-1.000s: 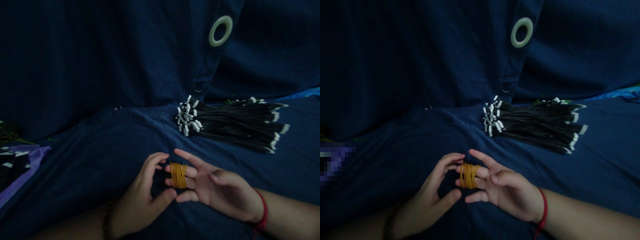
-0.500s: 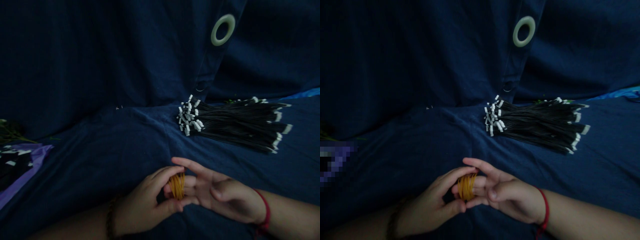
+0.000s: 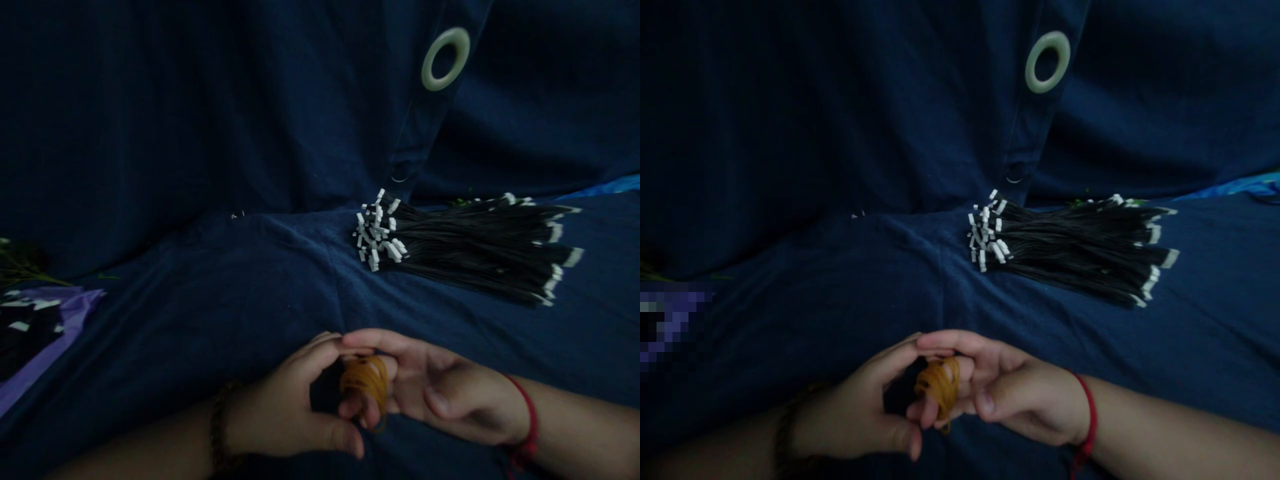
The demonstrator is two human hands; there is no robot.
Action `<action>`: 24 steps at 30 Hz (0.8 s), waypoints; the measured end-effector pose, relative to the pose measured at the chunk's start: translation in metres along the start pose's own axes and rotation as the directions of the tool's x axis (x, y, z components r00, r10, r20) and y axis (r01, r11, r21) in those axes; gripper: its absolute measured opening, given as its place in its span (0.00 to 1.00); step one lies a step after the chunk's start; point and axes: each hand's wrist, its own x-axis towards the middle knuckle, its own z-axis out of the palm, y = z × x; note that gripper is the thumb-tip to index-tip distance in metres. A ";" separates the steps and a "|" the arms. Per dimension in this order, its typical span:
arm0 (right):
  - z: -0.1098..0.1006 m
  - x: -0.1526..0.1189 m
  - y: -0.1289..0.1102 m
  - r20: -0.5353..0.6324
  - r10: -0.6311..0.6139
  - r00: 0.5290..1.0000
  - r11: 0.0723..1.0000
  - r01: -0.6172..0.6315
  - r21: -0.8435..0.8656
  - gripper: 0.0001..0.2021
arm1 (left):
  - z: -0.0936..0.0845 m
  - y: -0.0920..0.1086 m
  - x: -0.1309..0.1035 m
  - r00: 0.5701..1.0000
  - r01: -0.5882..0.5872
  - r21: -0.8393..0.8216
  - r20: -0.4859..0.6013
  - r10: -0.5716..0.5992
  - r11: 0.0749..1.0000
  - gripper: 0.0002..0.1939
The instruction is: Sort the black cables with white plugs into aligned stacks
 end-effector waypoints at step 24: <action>-0.002 0.002 0.009 0.039 -0.009 0.999 0.979 0.017 -0.204 0.16 | -0.001 0.010 0.003 0.949 0.179 -0.497 0.314 -0.016 0.849 0.18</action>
